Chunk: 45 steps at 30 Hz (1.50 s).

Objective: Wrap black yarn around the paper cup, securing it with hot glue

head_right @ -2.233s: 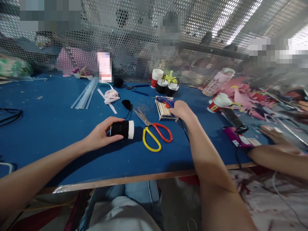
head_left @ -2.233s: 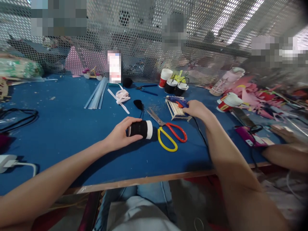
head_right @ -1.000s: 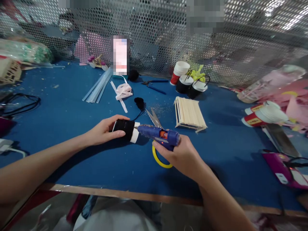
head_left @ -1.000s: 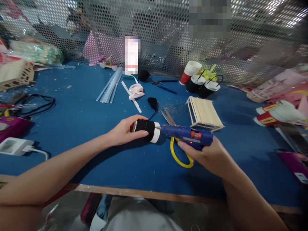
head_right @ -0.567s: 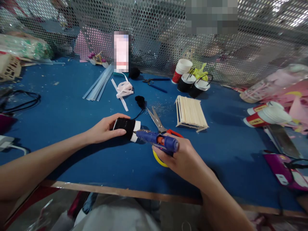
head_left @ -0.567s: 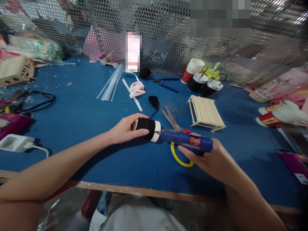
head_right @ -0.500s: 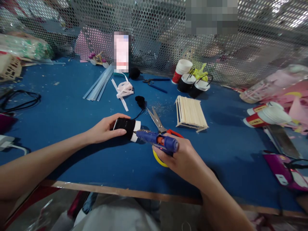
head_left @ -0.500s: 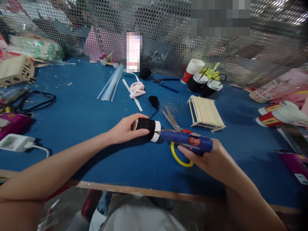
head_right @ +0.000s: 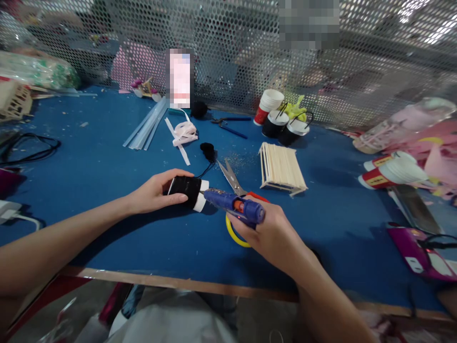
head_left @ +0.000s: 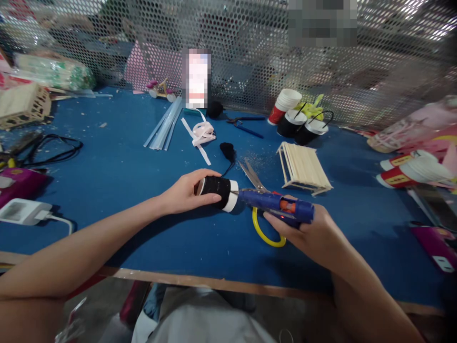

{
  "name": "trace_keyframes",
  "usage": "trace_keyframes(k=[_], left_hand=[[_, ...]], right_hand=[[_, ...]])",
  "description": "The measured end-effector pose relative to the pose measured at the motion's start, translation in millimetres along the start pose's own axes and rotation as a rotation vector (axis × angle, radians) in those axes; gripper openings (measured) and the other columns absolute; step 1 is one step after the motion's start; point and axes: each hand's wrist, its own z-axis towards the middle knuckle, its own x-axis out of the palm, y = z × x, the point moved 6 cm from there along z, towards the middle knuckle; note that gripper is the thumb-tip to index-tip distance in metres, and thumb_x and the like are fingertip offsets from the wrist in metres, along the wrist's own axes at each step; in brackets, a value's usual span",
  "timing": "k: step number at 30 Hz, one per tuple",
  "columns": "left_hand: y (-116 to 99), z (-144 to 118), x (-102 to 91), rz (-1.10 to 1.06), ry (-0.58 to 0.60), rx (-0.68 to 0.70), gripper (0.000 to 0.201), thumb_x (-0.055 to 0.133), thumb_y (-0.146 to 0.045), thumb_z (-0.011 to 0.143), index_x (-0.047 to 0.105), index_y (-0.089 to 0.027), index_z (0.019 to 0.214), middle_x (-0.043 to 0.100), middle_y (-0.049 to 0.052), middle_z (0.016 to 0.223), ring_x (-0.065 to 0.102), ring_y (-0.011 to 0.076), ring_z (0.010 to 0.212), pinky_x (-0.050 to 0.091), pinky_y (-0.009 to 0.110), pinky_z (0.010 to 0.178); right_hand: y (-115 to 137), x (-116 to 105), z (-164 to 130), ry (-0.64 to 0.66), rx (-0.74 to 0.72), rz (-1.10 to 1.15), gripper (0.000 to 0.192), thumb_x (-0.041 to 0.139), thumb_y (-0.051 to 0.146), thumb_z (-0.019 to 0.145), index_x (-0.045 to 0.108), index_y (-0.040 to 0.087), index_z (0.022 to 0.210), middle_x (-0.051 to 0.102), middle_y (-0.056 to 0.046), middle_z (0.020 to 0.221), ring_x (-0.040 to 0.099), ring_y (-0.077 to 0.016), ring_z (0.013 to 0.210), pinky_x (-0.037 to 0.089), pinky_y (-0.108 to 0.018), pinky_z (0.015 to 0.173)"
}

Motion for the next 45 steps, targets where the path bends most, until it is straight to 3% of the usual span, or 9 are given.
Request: trace_keyframes(k=[5, 10, 14, 24, 31, 40, 45], left_hand=[[-1, 0, -0.2, 0.030, 0.001, 0.009, 0.050, 0.061, -0.044, 0.077, 0.050, -0.019, 0.118, 0.060, 0.007, 0.110, 0.060, 0.0190, 0.089, 0.049, 0.030, 0.074], [-6, 0, -1.2, 0.041, -0.003, 0.065, 0.051, 0.062, -0.042, 0.077, 0.050, -0.017, 0.119, 0.059, 0.009, 0.115, 0.058, 0.0211, 0.098, 0.047, 0.032, 0.082], [-8, 0, -1.1, 0.074, 0.012, 0.076, 0.050, 0.062, -0.041, 0.077, 0.049, -0.018, 0.120, 0.058, 0.009, 0.114, 0.058, 0.0213, 0.097, 0.047, 0.034, 0.083], [-21, -1, -2.9, 0.146, 0.035, 0.250, 0.050, 0.063, -0.038, 0.078, 0.048, -0.018, 0.121, 0.056, 0.010, 0.114, 0.054, 0.0217, 0.105, 0.045, 0.034, 0.090], [-21, -3, -2.5, 0.158, 0.039, 0.320, 0.050, 0.063, -0.034, 0.079, 0.046, -0.019, 0.123, 0.053, 0.011, 0.118, 0.050, 0.0228, 0.111, 0.043, 0.038, 0.095], [-27, -6, -1.1, 0.176, 0.058, 0.398, 0.051, 0.064, -0.031, 0.079, 0.045, -0.020, 0.126, 0.049, 0.014, 0.124, 0.048, 0.0244, 0.117, 0.043, 0.039, 0.097], [-26, -6, -0.3, 0.212, 0.057, 0.408, 0.049, 0.062, -0.032, 0.080, 0.046, -0.021, 0.125, 0.048, 0.013, 0.126, 0.047, 0.0246, 0.118, 0.043, 0.039, 0.097]], right_hand=[[-1, 2, -4, 0.045, -0.047, -0.042, 0.016, 0.060, 0.033, 0.075, 0.056, 0.020, 0.067, 0.057, 0.002, 0.057, 0.050, -0.0111, 0.048, 0.046, -0.022, 0.046], [-1, -1, -2, 0.001, -0.033, -0.026, 0.020, 0.053, 0.035, 0.078, 0.060, 0.019, 0.070, 0.059, 0.000, 0.058, 0.052, -0.0120, 0.049, 0.047, -0.023, 0.046], [4, 0, -3, 0.046, -0.092, -0.065, 0.017, 0.054, 0.031, 0.079, 0.059, 0.019, 0.067, 0.058, 0.000, 0.059, 0.051, -0.0114, 0.049, 0.047, -0.023, 0.049], [-12, -2, -3, 0.021, 0.101, 0.058, 0.019, 0.058, 0.037, 0.074, 0.059, 0.019, 0.070, 0.055, 0.001, 0.054, 0.051, -0.0132, 0.048, 0.044, -0.025, 0.043], [-10, -2, -6, 0.059, 0.063, 0.010, 0.016, 0.059, 0.034, 0.076, 0.061, 0.018, 0.077, 0.059, 0.001, 0.057, 0.051, -0.0124, 0.047, 0.046, -0.025, 0.044], [-8, -9, -1, -0.065, 0.032, -0.011, 0.022, 0.055, 0.038, 0.077, 0.062, 0.022, 0.063, 0.054, -0.001, 0.048, 0.049, -0.0137, 0.043, 0.044, -0.027, 0.041], [-11, -7, -3, -0.003, 0.090, 0.045, 0.022, 0.056, 0.039, 0.076, 0.059, 0.020, 0.065, 0.054, 0.001, 0.050, 0.049, -0.0122, 0.044, 0.044, -0.025, 0.041]])
